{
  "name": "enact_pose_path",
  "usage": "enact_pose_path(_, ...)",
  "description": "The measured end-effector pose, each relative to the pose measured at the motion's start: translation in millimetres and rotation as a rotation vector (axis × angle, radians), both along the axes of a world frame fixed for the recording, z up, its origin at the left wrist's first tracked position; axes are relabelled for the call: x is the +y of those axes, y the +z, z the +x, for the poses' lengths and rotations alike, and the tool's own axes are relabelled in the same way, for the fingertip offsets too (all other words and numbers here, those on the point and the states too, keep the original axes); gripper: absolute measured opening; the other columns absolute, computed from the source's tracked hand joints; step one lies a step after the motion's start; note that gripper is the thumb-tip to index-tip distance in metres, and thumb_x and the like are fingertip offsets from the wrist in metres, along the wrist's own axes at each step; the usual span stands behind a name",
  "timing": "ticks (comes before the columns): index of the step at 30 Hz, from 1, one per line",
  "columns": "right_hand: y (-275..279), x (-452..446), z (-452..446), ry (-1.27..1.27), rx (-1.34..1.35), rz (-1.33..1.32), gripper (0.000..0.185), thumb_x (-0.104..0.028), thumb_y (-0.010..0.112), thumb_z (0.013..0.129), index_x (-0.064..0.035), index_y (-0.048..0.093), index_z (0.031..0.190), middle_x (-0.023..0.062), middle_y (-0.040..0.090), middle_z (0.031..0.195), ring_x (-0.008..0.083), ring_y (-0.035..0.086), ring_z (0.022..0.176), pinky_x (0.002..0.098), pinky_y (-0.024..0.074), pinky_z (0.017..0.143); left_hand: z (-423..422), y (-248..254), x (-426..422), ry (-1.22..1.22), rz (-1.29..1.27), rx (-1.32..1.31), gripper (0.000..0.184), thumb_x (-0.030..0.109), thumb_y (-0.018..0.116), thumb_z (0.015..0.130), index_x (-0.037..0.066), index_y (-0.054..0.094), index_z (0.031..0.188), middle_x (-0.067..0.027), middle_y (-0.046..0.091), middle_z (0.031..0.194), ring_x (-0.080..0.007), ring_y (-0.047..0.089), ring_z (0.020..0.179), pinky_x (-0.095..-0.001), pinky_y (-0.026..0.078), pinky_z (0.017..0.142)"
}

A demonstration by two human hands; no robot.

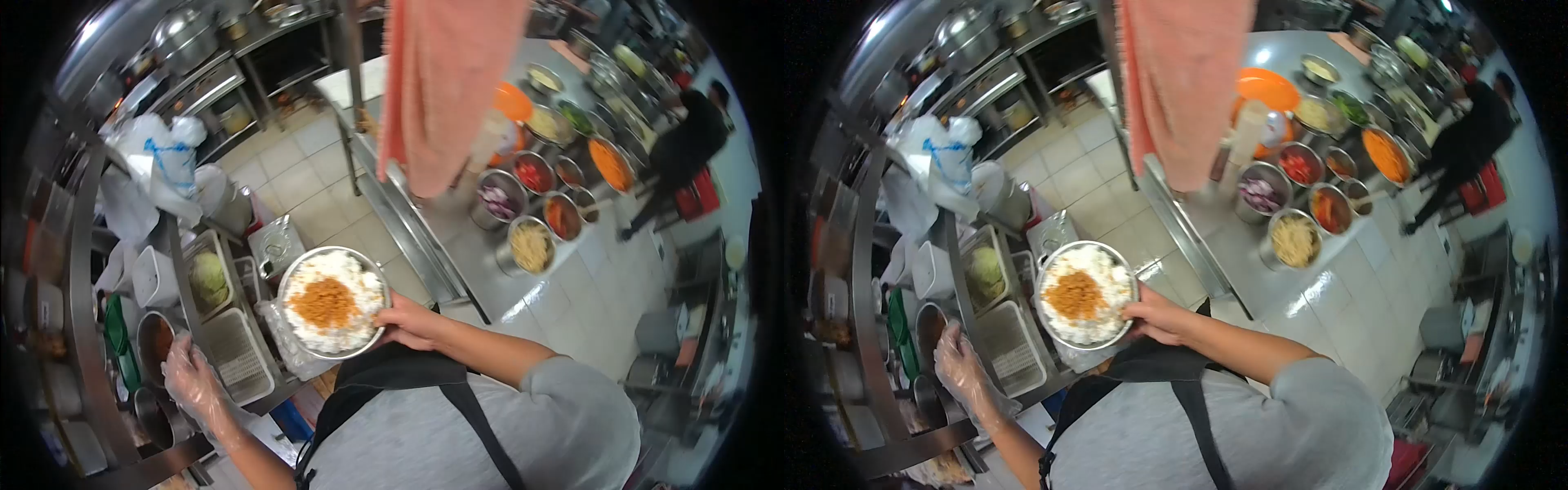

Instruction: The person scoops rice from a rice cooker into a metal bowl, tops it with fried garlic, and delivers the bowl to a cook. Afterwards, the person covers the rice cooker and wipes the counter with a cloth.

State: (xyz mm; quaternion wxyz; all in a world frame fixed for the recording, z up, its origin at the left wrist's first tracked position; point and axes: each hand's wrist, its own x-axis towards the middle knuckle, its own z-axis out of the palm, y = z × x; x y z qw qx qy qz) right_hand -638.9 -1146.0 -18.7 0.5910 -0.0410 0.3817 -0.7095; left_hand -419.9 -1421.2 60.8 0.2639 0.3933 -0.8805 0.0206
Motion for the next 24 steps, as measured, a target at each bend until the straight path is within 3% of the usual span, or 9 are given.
enact_pose_path(3, -4, 84, 31, -0.22, 0.023, 0.12, 0.073, 0.005, 0.051, 0.08, -0.0125, 0.021, 0.144, 0.0142, 0.046, 0.134, 0.0304, 0.054, 0.117, 0.0524, 0.0531, 0.088, 29, -24, 19, -0.089, 0.15, 0.089, 0.032, -0.003, 0.058, 0.074, 0.007, 0.066, 0.103, -0.0132, 0.067, 0.097, -0.0322, 0.063, 0.086, -0.0395, 0.047, 0.083)
enact_pose_path(8, 9, 206, 51, -0.543, -0.002, 0.142, 0.064, 0.004, 0.052, 0.08, -0.0044, 0.03, 0.139, 0.017, 0.05, 0.13, 0.0324, 0.057, 0.113, 0.0537, 0.0532, 0.088, 68, -62, 35, -0.099, 0.371, 0.166, 0.025, -0.003, 0.057, 0.077, -0.002, 0.067, 0.099, -0.0148, 0.067, 0.097, -0.026, 0.064, 0.092, -0.0347, 0.048, 0.088)
enact_pose_path(14, 31, 332, 30, -0.834, 0.135, 0.162, 0.058, 0.001, 0.051, 0.078, 0.0029, 0.034, 0.133, 0.0215, 0.053, 0.126, 0.0373, 0.059, 0.109, 0.0551, 0.054, 0.086, 63, -55, 76, -0.114, 0.432, 0.118, 0.02, -0.003, 0.056, 0.081, -0.003, 0.067, 0.099, -0.0141, 0.067, 0.097, -0.0242, 0.063, 0.094, -0.033, 0.047, 0.088)
enact_pose_path(16, 38, 364, 13, -0.931, 0.187, 0.176, 0.057, 0.0, 0.049, 0.078, 0.0055, 0.034, 0.133, 0.0231, 0.053, 0.125, 0.0402, 0.059, 0.11, 0.0535, 0.0542, 0.088, 44, -35, 98, -0.062, 0.481, 0.03, 0.025, -0.004, 0.054, 0.083, -0.002, 0.065, 0.105, -0.0135, 0.066, 0.103, -0.0236, 0.063, 0.098, -0.0326, 0.047, 0.09)
enact_pose_path(20, 50, 414, -30, -1.061, 0.113, 0.019, 0.06, -0.003, 0.046, 0.079, 0.0088, 0.029, 0.136, 0.0274, 0.051, 0.126, 0.0464, 0.058, 0.107, 0.0456, 0.057, 0.087, 16, -54, 106, -0.19, 0.54, 0.24, 0.024, 0.001, 0.053, 0.088, -0.002, 0.064, 0.109, -0.0097, 0.067, 0.101, -0.0182, 0.061, 0.096, -0.031, 0.046, 0.09)
enact_pose_path(24, 47, 473, -82, -1.177, 0.11, 0.004, 0.06, -0.003, 0.044, 0.08, 0.0106, 0.027, 0.136, 0.0299, 0.05, 0.126, 0.05, 0.057, 0.105, 0.0412, 0.0589, 0.084, -58, -37, 161, -0.229, 0.549, 0.127, 0.022, 0.003, 0.055, 0.09, -0.002, 0.064, 0.11, -0.0095, 0.066, 0.102, -0.0167, 0.061, 0.097, -0.0291, 0.045, 0.09)
